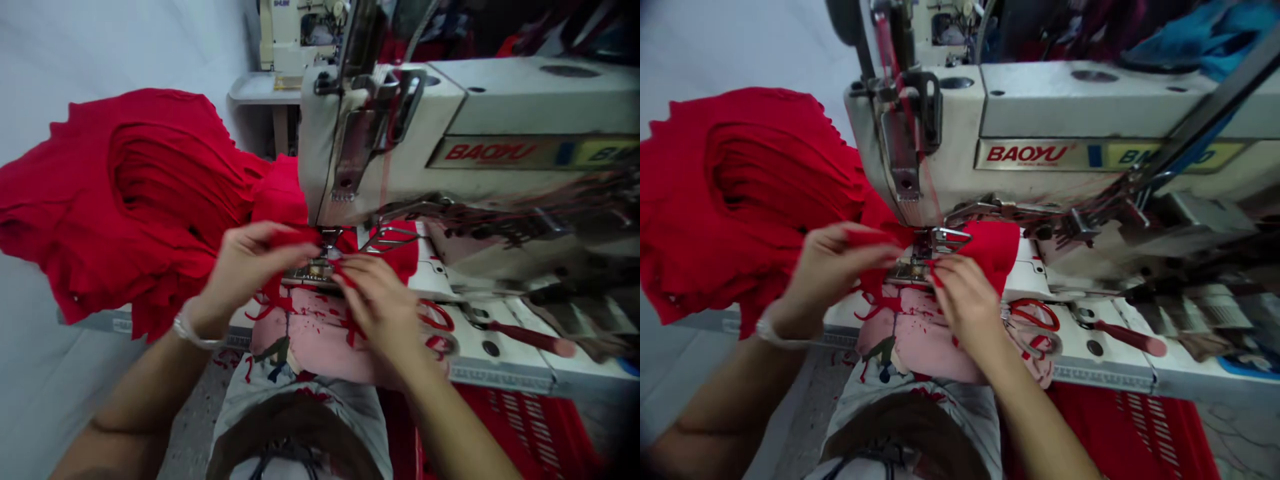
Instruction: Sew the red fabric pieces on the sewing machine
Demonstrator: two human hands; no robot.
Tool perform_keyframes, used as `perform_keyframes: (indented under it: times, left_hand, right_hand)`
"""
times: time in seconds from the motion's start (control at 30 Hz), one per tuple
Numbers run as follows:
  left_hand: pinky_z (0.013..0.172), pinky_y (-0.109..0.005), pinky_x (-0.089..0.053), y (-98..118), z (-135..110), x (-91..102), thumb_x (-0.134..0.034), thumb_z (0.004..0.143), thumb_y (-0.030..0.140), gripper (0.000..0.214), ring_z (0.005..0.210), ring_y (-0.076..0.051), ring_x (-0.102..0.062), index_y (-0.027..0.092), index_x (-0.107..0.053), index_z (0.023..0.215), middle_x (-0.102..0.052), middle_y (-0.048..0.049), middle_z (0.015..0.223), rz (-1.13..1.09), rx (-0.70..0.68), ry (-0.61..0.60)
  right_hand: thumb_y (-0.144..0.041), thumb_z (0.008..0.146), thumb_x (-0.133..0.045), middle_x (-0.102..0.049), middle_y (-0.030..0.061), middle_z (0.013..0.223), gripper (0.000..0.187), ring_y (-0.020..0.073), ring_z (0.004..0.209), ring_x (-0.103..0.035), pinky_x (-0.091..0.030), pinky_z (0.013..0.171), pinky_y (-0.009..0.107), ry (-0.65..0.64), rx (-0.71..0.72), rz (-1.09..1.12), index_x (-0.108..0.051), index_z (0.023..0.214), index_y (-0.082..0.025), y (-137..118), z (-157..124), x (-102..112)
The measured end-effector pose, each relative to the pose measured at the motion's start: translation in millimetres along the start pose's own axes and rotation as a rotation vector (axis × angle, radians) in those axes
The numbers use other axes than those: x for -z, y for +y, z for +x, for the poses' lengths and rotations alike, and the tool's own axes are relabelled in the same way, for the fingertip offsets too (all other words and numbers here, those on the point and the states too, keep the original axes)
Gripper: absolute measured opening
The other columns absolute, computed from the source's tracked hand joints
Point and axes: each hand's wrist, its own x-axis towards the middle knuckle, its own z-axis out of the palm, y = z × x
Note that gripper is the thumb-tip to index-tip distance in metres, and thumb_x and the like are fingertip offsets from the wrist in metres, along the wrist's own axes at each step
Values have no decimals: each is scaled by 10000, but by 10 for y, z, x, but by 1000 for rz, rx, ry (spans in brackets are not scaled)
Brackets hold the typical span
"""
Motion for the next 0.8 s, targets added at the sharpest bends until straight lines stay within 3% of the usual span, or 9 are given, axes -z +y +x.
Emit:
perform_keyframes:
  times: [0.1,0.2,0.3,0.4,0.53,0.8]
  left_hand:
    - [998,-371,-550,-85,-39,-377,-469,973,211,274,1138,-203,-642,165,-701,1111,-689,-105,1193,244,-227,-130]
    - [988,-410,-535,-101,-156,-413,-441,965,130,315,1214,-244,-572,147,-649,1201,-624,-135,1291,641,-411,-158]
    - [823,-417,-556,-29,-226,-363,-460,949,123,352,1069,-283,-607,99,-598,1272,-632,-176,1239,841,-403,-195]
    - [789,-394,-536,15,-236,-374,-422,956,113,365,1013,-277,-613,62,-577,1283,-635,-180,1213,845,-399,-204]
    - [830,-386,-509,-18,-234,-414,-387,957,104,361,1064,-281,-595,49,-585,1254,-620,-189,1236,791,-406,-164]
    - [844,-387,-497,-62,-244,-368,-349,955,117,412,1073,-273,-590,63,-569,1300,-629,-167,1243,796,-439,-187]
  right_hand:
    - [-99,932,-456,-621,169,1265,362,256,1261,-532,-513,1058,448,-8,55,-40,-616,1257,-94,-26,52,-331]
    - [-57,918,-442,-593,186,1315,423,265,1306,-499,-515,1065,461,12,90,-67,-556,1325,-66,-24,18,-340]
    - [-71,926,-465,-629,161,1263,369,232,1224,-570,-535,1049,420,69,47,-13,-585,1275,-80,-58,23,-287]
    - [-70,917,-486,-648,173,1224,309,243,1180,-595,-554,1022,397,87,58,-68,-625,1190,-30,-136,62,-304]
    - [-53,895,-497,-635,186,1258,327,306,1199,-571,-571,979,422,-2,149,-272,-632,1185,14,-230,85,-319]
    - [-86,938,-412,-644,166,1249,355,278,1115,-597,-571,926,384,-115,193,-398,-629,1205,2,-270,140,-190]
